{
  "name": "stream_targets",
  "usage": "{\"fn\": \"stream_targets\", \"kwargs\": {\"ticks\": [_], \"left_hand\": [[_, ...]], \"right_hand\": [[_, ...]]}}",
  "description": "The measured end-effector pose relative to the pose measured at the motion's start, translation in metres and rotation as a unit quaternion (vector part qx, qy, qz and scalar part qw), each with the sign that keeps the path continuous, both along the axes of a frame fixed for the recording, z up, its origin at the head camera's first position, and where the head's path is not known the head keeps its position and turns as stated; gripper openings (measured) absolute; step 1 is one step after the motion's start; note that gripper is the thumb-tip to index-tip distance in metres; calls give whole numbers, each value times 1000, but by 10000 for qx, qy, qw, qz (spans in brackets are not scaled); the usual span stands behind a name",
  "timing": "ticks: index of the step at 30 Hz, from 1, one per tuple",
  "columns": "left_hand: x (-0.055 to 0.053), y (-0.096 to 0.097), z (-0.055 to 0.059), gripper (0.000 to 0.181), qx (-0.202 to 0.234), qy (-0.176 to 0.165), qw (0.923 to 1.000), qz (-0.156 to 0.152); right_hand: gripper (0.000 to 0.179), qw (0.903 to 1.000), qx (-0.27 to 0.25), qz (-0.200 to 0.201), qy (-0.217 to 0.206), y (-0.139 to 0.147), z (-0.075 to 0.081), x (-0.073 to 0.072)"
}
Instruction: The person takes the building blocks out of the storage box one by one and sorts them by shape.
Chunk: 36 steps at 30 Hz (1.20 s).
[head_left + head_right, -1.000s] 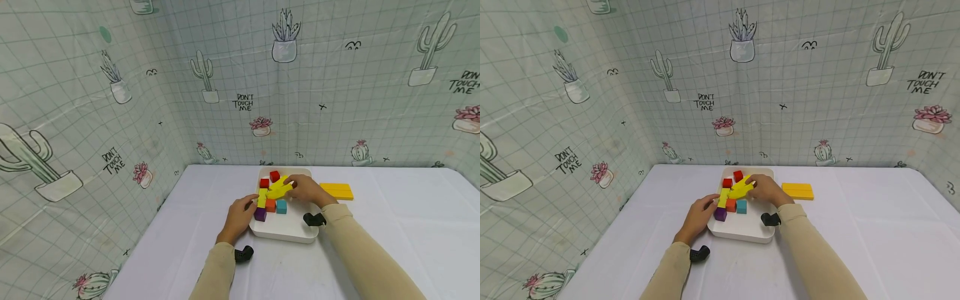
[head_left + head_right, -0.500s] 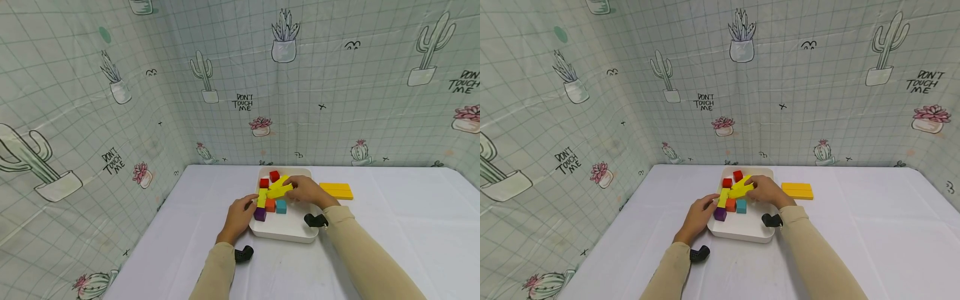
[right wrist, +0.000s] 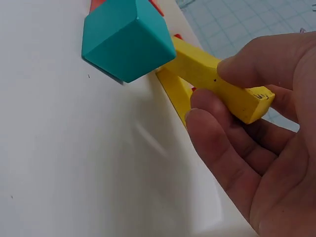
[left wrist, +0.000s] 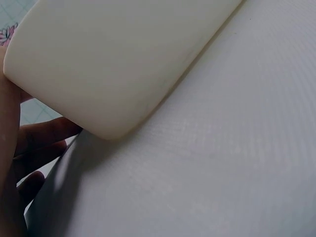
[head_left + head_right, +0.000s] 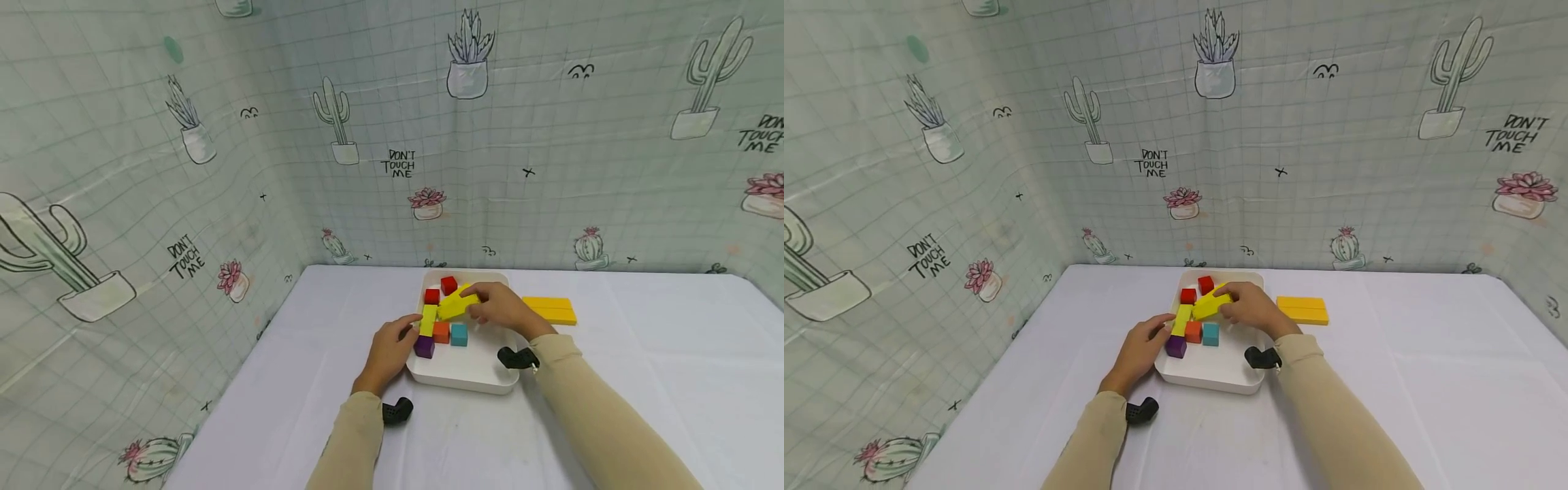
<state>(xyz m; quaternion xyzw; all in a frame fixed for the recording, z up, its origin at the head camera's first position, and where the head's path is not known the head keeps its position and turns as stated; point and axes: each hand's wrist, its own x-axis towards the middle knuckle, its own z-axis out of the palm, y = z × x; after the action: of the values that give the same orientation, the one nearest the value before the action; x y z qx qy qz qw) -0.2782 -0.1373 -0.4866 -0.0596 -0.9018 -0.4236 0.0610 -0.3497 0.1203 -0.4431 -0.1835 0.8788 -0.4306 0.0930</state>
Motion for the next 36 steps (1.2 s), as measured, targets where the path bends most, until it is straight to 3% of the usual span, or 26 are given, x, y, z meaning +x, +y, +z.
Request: {"fn": "stream_targets", "kwargs": {"ticks": [5,11,16,20,25,32,36], "left_hand": [[-1,-2,1,35,-21,37,10000,-64],[2,0,2,35,-1,-12,10000,5],[3,1,2,35,51,-48,10000,3],[3,0,1,35,79,-39,10000,13],[4,-1,0,35,109,-85,9999,68],[2,1,1,36,117,-95,9999,40],[3,2,0,36,137,-137,9998,48]], "right_hand": [[41,9974,-696,-108,-144,3,1,0],[44,9836,-1668,-463,-508,16,3,12],[47,9762,-1959,-675,-633,28,7,27],[48,9647,-2369,-851,-769,38,12,37],[49,9498,-2827,-1069,-812,47,12,41],[48,9415,-3046,-1312,-597,65,12,47],[47,9304,-3334,-1414,-571,73,14,50]]}}
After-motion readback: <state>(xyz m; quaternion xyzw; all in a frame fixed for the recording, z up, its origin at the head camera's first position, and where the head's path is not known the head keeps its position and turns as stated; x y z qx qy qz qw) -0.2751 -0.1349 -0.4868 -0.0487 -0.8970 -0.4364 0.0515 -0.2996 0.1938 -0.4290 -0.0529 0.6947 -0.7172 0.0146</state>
